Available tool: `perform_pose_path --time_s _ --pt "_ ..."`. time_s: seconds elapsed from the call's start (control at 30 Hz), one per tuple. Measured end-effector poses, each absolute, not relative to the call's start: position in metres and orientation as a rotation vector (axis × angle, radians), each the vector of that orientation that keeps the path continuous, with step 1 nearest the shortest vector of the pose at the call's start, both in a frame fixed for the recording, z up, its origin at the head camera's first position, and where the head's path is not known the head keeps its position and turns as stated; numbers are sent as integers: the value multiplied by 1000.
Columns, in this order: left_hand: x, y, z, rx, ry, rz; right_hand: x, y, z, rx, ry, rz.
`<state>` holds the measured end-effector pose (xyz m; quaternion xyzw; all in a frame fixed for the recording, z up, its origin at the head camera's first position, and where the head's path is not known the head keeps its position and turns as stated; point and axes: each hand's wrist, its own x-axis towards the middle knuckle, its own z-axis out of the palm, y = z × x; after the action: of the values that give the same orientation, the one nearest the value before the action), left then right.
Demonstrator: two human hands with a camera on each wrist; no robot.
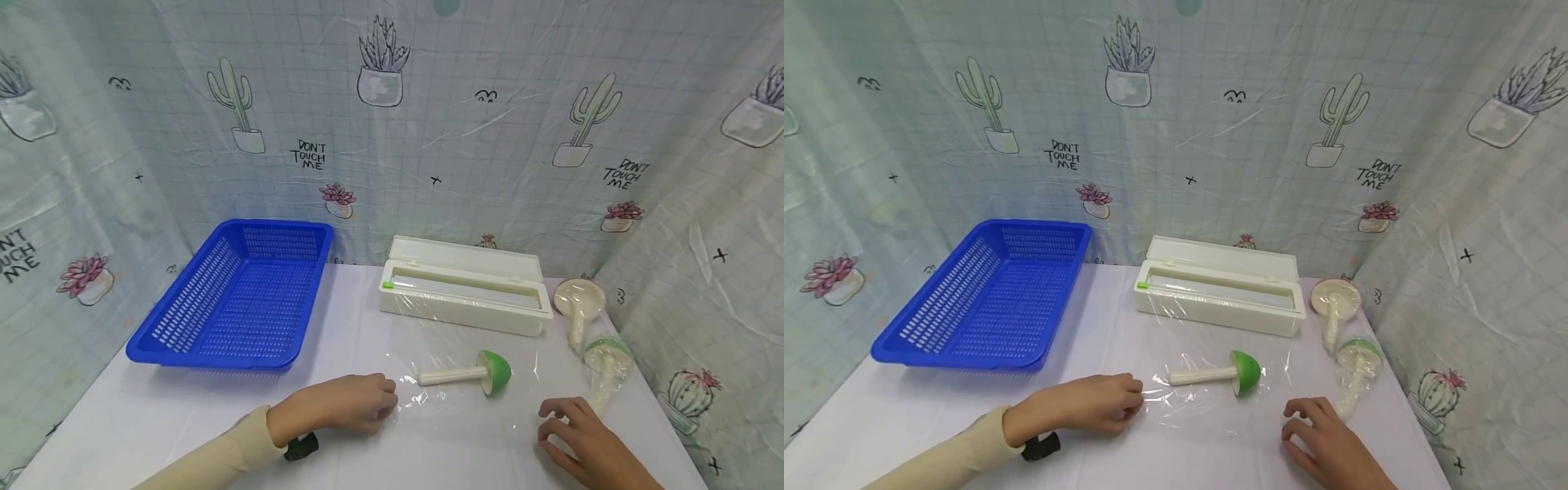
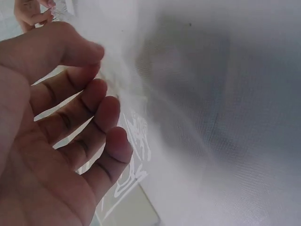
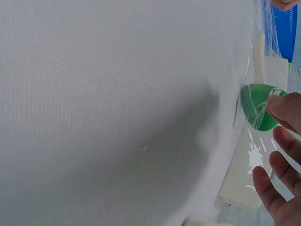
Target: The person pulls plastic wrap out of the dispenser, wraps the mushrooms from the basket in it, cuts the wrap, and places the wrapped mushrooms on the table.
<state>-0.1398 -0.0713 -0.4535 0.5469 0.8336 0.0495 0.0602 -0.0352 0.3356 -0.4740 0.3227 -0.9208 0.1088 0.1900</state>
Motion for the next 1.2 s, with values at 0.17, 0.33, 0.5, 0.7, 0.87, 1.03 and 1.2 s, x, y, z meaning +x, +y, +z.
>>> perform_pose_path --time_s 0.17,0.33,0.5,0.7,0.87,1.03,1.2 --pt "-139 -77 -453 1633 2571 329 -28 331 -467 803 -2714 356" --pt "-139 -78 -449 1564 2677 501 -27 324 -454 638 -2940 471" --pt "-143 -76 -445 1465 2838 656 -29 322 -443 607 -2862 459" --pt "-150 -66 -439 1182 2980 973 -45 322 -429 663 -2635 365" --pt "-167 -49 -435 883 2873 1333 -68 319 -414 582 -2615 338" --pt "-191 -32 -440 664 2509 1744 -94 313 -404 344 -2764 494" --pt "-209 -19 -452 540 2340 1933 -121 312 -409 212 -2766 727"
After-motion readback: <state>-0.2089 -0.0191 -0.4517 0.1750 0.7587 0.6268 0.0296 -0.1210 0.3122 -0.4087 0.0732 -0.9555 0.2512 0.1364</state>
